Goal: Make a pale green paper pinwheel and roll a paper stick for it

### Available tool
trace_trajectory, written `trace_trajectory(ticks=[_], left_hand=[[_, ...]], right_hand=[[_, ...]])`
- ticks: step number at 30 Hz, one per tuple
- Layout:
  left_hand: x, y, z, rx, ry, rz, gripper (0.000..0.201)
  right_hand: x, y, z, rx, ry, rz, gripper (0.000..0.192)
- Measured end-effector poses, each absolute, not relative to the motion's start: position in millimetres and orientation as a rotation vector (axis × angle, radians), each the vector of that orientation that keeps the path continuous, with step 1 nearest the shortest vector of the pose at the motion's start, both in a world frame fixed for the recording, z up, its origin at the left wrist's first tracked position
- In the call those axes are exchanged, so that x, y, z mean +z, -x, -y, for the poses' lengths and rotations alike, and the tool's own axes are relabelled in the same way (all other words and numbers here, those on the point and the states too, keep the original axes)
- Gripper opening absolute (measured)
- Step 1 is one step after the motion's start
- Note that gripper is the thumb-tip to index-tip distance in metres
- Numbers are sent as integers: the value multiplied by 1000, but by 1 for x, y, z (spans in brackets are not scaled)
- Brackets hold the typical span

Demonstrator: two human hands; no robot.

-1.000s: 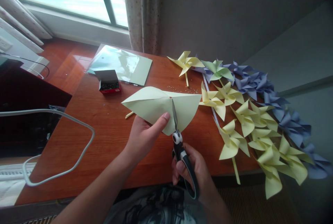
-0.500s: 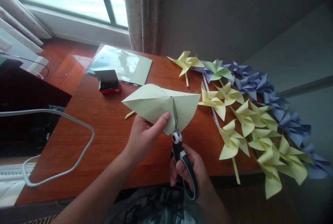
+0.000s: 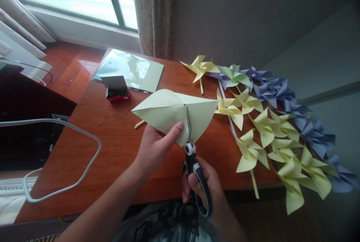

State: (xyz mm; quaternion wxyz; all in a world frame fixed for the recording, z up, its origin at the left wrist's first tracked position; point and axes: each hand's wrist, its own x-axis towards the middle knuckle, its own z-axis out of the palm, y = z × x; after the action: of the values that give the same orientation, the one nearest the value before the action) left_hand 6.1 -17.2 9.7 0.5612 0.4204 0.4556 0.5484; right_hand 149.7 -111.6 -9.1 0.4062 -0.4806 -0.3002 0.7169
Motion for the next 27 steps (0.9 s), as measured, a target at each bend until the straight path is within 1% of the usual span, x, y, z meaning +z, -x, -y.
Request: trace_trajectory(ticks=[12,19,27], left_hand=[[12,-7,17,1283,-992,-1112,29],[12,-5,17,1290,-1012,-1103,21],[14,-5,16,1288,-1023,-1099,21]], right_hand=[[-12,-154,112,1832,1199,733,52],[-8,-155,109,1842,1167,829,53],[-1,-155,109,1883,1153,799,52]])
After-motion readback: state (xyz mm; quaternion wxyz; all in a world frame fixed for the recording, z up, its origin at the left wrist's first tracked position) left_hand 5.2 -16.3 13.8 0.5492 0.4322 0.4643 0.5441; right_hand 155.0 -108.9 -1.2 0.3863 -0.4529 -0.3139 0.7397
